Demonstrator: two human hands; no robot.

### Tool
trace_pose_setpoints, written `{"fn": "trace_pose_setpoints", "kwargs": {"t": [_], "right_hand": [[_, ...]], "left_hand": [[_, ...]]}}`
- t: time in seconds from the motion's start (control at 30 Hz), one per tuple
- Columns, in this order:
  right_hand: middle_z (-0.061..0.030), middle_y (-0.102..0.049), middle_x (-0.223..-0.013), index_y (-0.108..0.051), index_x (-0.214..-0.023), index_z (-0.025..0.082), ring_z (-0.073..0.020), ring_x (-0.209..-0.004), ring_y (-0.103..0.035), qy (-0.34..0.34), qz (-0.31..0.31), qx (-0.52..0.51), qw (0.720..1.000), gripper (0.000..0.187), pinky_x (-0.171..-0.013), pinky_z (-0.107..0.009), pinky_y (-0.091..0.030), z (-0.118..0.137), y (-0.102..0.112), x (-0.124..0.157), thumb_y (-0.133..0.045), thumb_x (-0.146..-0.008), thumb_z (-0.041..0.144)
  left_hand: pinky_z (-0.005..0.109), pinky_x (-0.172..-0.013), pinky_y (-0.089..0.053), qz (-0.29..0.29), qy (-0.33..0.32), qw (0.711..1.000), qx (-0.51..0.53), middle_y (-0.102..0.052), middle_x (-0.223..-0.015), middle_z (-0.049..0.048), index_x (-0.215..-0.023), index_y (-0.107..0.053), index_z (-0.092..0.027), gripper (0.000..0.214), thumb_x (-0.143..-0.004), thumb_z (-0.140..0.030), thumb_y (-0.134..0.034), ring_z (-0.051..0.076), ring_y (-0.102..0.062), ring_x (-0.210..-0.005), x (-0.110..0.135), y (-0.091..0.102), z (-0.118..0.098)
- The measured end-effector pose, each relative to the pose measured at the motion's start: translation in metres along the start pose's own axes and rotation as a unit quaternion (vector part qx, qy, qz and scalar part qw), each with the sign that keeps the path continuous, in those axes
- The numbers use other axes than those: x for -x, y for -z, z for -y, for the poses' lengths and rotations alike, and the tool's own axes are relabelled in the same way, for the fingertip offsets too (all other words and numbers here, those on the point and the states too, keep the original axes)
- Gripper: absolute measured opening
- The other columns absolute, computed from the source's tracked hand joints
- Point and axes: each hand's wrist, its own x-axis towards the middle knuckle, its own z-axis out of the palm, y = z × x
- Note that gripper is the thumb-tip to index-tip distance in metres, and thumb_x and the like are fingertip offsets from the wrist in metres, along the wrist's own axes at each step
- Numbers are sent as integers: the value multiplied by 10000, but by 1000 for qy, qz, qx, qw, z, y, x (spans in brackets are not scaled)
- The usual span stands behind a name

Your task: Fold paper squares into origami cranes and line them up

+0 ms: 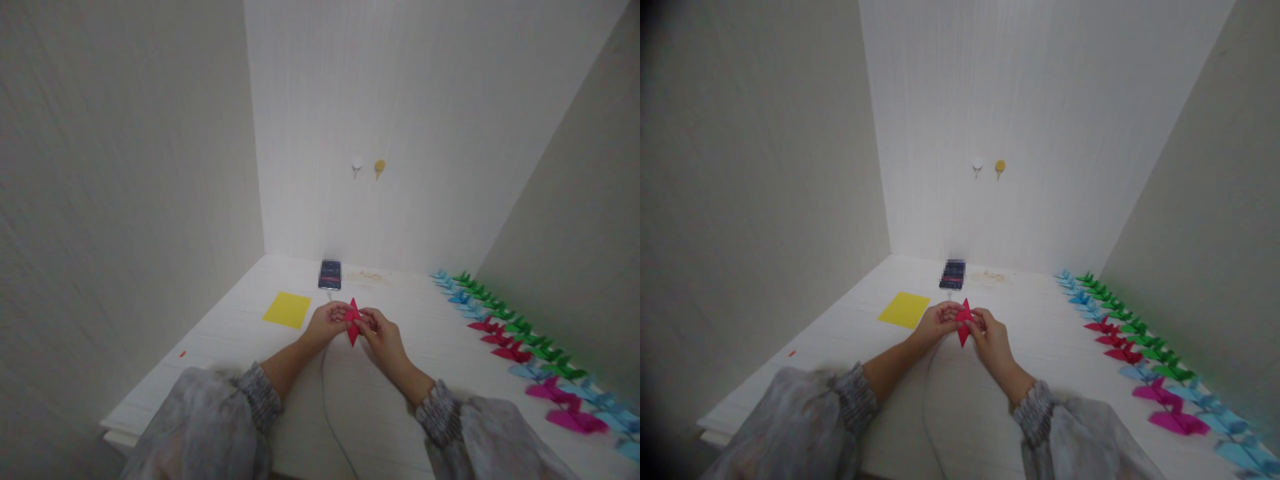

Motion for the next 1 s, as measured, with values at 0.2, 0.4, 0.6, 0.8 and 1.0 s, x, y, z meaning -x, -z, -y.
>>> {"fn": "trace_pose_setpoints", "kwargs": {"t": [0.2, 0.4, 0.6, 0.8, 1.0], "right_hand": [[-36, -635, -749, -542, -936, 211, -170, -624, -595, 31, -16, 68, 997, 192, -558, -264, -425, 10, 0, 2, -468, -777, 291], [39, -504, -498, -502, -960, 194, -129, -448, -489, 32, -42, 98, 994, 204, -451, -229, -349, 14, 0, 2, -462, -776, 274], [-25, -602, -701, -503, -937, 188, -158, -617, -573, 1, -13, 27, 1000, 197, -540, -247, -429, 12, 1, 0, -459, -776, 295], [-48, -596, -733, -544, -794, 170, -164, -660, -556, 45, -34, 111, 992, 131, -607, -282, -452, 11, 5, -3, -465, -769, 272], [-67, -590, -813, -565, -887, 185, -176, -744, -549, 166, -10, 178, 970, 164, -689, -308, -445, 13, 10, -3, -442, -794, 239]], "left_hand": [[254, -681, -453, 3, -10, 1000, 9, -616, -753, 46, -878, -526, -117, 354, -572, -196, -686, 123, -580, -687, 2, -2, 0], [286, -633, -476, -12, -13, 1000, 20, -618, -702, 28, -957, -425, -152, 319, -706, -296, -558, 138, -595, -645, 2, -6, 1], [293, -611, -475, 1, -25, 999, 24, -620, -670, 16, -941, -355, -175, 336, -706, -305, -557, 139, -597, -608, 3, -7, -2], [251, -612, -451, 38, -8, 999, 35, -614, -713, 12, -905, -364, -171, 392, -630, -232, -636, 118, -588, -624, 4, -7, 1], [244, -575, -445, 15, -10, 1000, 12, -597, -692, 2, -919, -360, -175, 345, -667, -228, -590, 113, -572, -599, 3, -6, 4]]}}
